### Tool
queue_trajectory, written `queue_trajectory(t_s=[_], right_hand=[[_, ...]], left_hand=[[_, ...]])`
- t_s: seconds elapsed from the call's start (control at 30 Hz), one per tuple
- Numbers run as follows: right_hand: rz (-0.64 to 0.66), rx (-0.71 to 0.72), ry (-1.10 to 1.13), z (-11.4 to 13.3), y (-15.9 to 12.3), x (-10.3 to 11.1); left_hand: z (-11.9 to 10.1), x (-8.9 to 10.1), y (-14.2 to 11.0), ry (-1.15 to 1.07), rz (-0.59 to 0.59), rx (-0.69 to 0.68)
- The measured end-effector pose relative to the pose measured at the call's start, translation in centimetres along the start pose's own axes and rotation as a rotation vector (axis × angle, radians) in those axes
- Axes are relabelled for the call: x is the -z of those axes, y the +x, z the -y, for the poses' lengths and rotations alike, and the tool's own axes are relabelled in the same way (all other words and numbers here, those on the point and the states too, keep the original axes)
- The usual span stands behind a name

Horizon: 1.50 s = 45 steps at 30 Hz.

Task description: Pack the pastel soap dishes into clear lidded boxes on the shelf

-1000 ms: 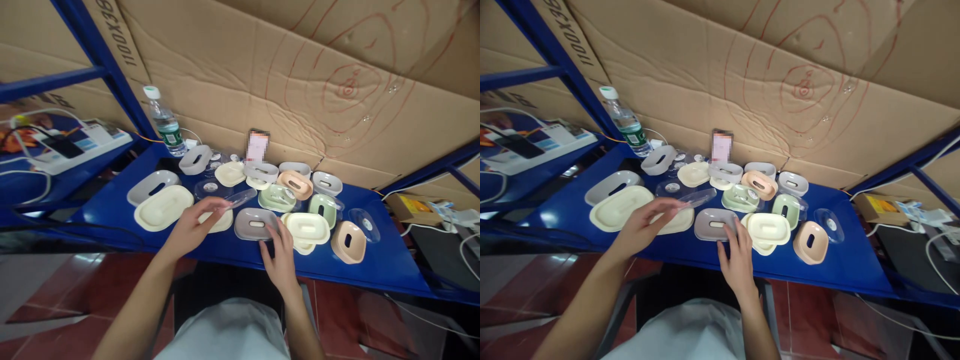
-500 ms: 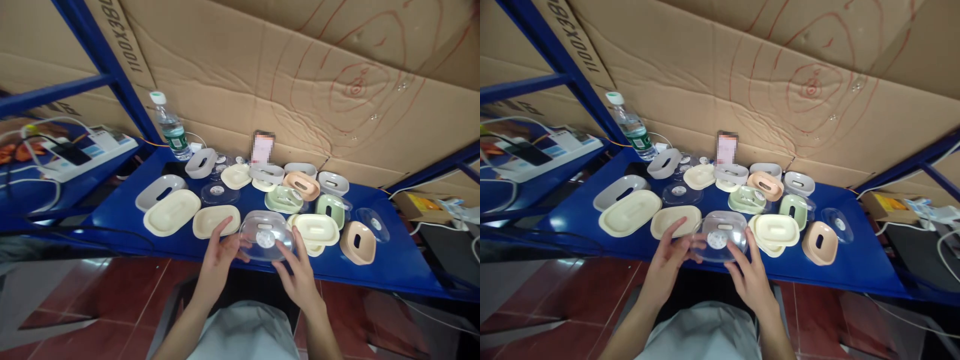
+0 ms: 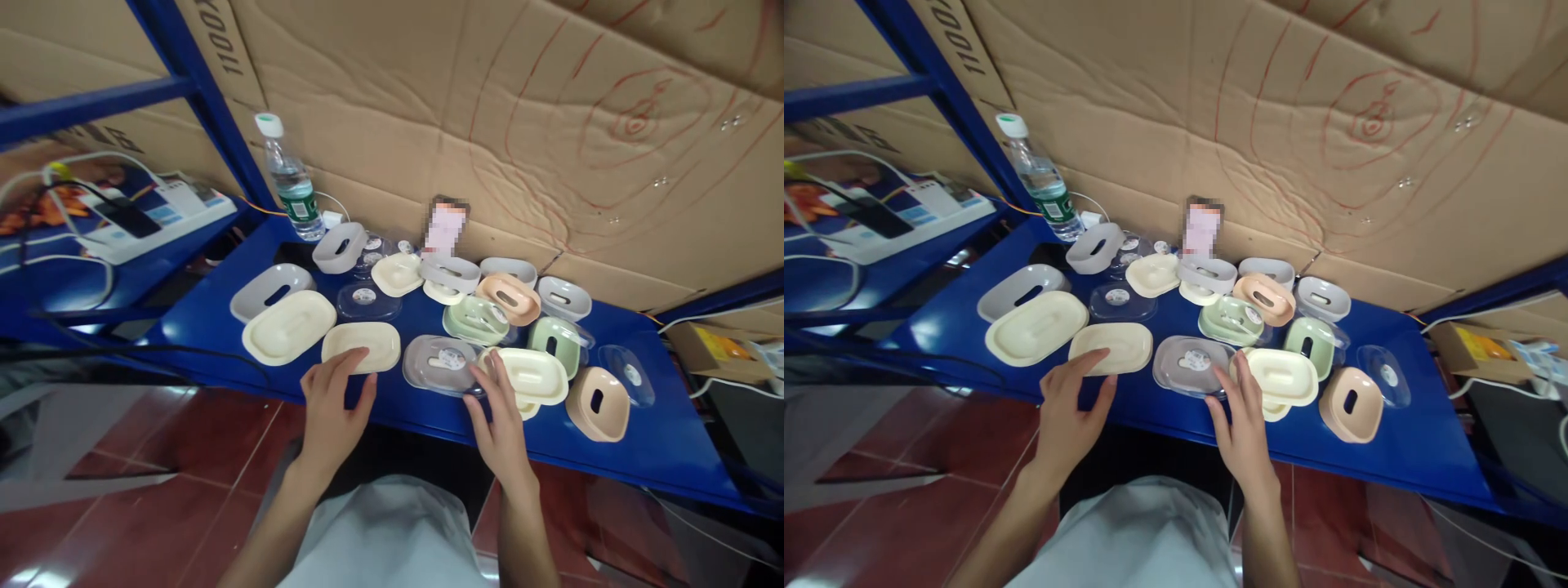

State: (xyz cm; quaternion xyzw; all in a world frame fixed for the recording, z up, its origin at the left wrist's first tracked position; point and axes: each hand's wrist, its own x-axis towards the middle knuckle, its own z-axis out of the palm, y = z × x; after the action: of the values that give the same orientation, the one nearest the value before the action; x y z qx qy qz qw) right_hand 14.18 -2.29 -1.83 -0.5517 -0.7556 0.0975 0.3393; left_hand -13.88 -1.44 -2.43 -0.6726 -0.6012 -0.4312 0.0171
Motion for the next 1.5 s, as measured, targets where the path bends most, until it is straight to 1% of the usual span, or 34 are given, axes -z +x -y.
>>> queue_trajectory(t_s=[0.1, 0.17, 0.23, 0.3, 0.4, 0.5, 0.67, 0.77, 0.87, 0.97, 1.07, 1.2, 1.33, 1.5], right_hand=[[0.036, -0.004, 0.030, 0.0, 0.2, -0.3], [0.045, 0.002, 0.033, -0.1, 0.2, -0.4], [0.049, 0.006, 0.026, -0.2, 0.3, -0.5], [0.062, 0.016, 0.006, -0.3, 0.5, -0.7], [0.108, 0.045, -0.046, -0.5, 0.9, -1.0], [0.140, 0.055, -0.069, -0.7, 1.0, -1.3], [0.124, 0.041, -0.043, -0.8, 0.7, -1.5], [0.109, 0.020, 0.000, -0.8, 0.7, -1.6], [0.100, -0.007, 0.050, -0.9, 0.8, -1.7], [0.113, -0.015, 0.061, -0.9, 0.8, -1.7], [0.111, -0.017, 0.063, -0.9, 0.6, -1.7], [0.128, 0.025, 0.009, -0.7, 0.5, -1.7], [0.121, 0.086, -0.035, -0.5, 0.6, -1.6], [0.134, 0.153, -0.058, -0.5, 0.7, -1.6]], left_hand=[[-1.1, -0.3, 0.2, -0.071, 0.078, -0.059], [-1.7, -0.7, 0.4, -0.094, 0.147, -0.109], [-2.1, -1.3, 0.6, -0.101, 0.188, -0.151], [-2.2, -2.0, 0.7, -0.120, 0.180, -0.163], [-2.0, -3.0, 0.7, -0.168, 0.139, -0.155], [-1.7, -3.6, 0.6, -0.163, 0.137, -0.172], [-1.8, -3.8, 0.5, -0.126, 0.153, -0.171], [-1.8, -4.0, 0.3, -0.103, 0.185, -0.171], [-1.7, -4.2, 0.2, -0.140, 0.200, -0.144], [-1.6, -4.2, 0.2, -0.175, 0.185, -0.121], [-1.6, -4.1, 0.2, -0.153, 0.191, -0.156], [-1.6, -4.1, 0.1, -0.118, 0.195, -0.182], [-1.2, -4.4, -0.2, -0.149, 0.174, -0.181], [-0.7, -4.7, -0.5, -0.155, 0.211, -0.172]])
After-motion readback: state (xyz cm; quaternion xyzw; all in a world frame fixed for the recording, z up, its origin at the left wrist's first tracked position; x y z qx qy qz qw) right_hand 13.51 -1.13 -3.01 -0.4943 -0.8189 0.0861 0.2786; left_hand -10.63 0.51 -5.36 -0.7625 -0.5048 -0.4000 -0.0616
